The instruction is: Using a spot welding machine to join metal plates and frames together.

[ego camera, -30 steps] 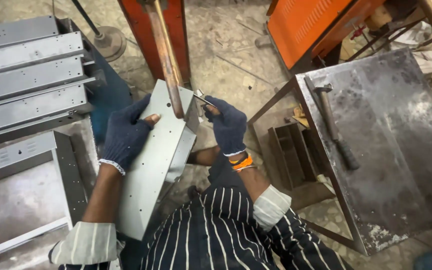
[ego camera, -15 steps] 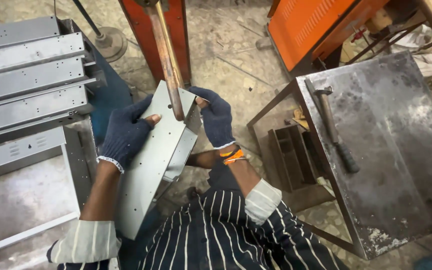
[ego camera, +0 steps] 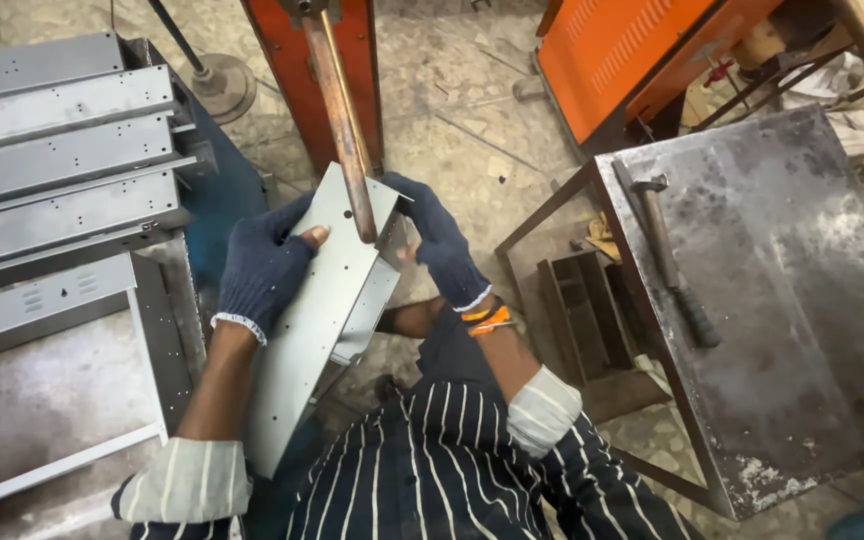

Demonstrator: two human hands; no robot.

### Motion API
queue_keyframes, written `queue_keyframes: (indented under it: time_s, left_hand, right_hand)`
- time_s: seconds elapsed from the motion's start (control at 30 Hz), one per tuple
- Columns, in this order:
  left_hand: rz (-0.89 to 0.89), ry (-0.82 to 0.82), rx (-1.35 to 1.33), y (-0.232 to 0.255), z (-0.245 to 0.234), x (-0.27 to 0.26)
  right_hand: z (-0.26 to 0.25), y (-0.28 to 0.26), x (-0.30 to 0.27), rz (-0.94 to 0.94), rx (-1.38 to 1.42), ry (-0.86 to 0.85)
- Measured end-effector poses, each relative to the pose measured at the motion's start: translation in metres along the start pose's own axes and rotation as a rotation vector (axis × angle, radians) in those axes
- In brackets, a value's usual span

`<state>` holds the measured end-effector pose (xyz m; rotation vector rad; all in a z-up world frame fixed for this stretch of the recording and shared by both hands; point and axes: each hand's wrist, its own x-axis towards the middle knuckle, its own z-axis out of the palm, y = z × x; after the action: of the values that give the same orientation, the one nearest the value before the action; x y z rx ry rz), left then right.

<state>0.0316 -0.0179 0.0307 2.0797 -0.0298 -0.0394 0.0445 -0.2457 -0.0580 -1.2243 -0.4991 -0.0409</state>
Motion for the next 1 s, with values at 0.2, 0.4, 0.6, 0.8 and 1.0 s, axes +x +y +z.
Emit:
queue_keyframes:
  time_s: [0.2, 0.4, 0.6, 0.8, 1.0]
  left_hand:
    - [-0.023, 0.013, -0.021, -0.004, 0.004, 0.001]
    - [-0.039, 0.022, -0.064, -0.002, 0.004, -0.001]
    - [0.044, 0.053, -0.026, -0.002, -0.002, -0.010]
    - [-0.006, 0.080, -0.078, -0.003, -0.004, -0.020]
    - [-0.026, 0.105, -0.022, -0.001, -0.003, -0.020]
  right_hand:
    - [0.029, -0.008, -0.008, 0.064, -0.574, 0.126]
    - [0.033, 0.003, -0.006, 0.002, -0.788, 0.333]
    - [0.046, -0.001, -0.011, 0.066, -0.709, 0.333]
    - [0.050, 0.015, -0.019, -0.048, -0.649, 0.309]
    - [0.050, 0.012, -0.015, -0.078, -0.635, 0.323]
